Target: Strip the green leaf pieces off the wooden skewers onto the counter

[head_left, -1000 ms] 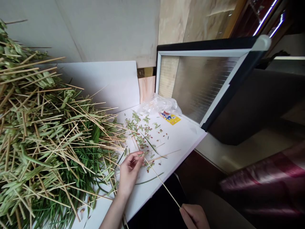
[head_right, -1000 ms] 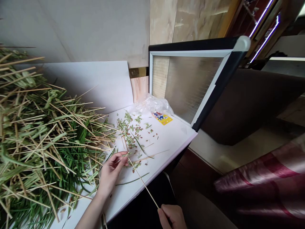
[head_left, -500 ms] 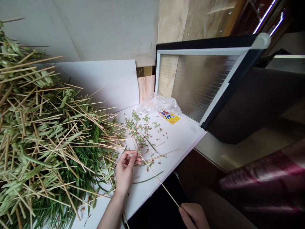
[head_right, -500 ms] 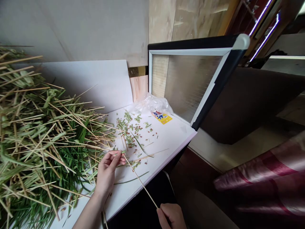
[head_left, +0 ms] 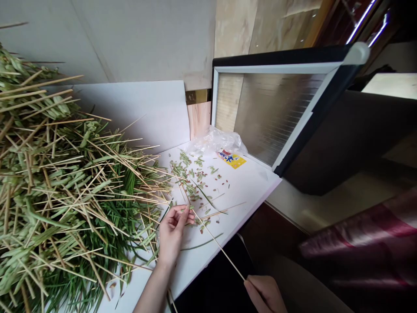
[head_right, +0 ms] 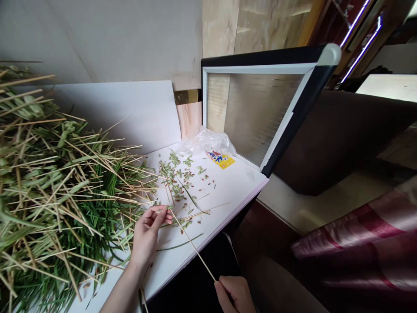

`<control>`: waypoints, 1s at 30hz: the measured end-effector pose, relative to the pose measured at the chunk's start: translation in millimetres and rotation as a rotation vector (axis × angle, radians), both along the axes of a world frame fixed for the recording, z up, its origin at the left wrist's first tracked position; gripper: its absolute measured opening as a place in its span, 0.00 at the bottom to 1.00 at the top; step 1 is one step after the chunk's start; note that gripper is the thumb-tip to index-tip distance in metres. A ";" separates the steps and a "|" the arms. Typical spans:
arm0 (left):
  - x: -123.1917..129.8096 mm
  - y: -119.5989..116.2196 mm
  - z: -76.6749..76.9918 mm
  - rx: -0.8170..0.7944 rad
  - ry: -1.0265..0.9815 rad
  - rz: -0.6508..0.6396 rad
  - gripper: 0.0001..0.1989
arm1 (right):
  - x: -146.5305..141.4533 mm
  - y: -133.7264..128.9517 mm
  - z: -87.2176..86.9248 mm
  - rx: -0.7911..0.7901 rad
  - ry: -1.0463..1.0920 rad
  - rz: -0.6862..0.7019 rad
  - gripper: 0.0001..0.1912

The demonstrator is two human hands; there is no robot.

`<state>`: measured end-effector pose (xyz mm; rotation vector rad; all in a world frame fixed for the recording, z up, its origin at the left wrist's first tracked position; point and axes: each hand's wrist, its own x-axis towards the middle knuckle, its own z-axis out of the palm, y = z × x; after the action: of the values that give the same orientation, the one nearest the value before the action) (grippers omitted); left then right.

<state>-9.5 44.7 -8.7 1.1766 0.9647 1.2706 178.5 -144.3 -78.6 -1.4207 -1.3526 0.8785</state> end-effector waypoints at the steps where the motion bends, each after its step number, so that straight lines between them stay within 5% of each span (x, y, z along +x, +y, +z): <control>1: -0.3 -0.1 0.1 0.007 0.012 0.001 0.18 | 2.0 0.5 -1.6 0.006 -0.016 0.022 0.25; 22: -12.5 2.4 1.4 0.401 0.578 -0.118 0.10 | 14.1 -0.7 -4.8 -0.115 0.009 0.027 0.31; 26: -15.4 3.8 -0.5 0.406 0.614 -0.175 0.10 | 19.3 -4.8 -7.6 -0.257 0.306 -0.137 0.31; 30: -15.4 2.7 0.0 0.405 0.607 -0.199 0.10 | 27.9 -2.4 -7.0 -0.362 0.691 -0.044 0.33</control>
<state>-24.8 47.4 -8.7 1.9971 1.0044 0.9839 206.3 -146.7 -85.6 -1.2224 -0.6576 1.4684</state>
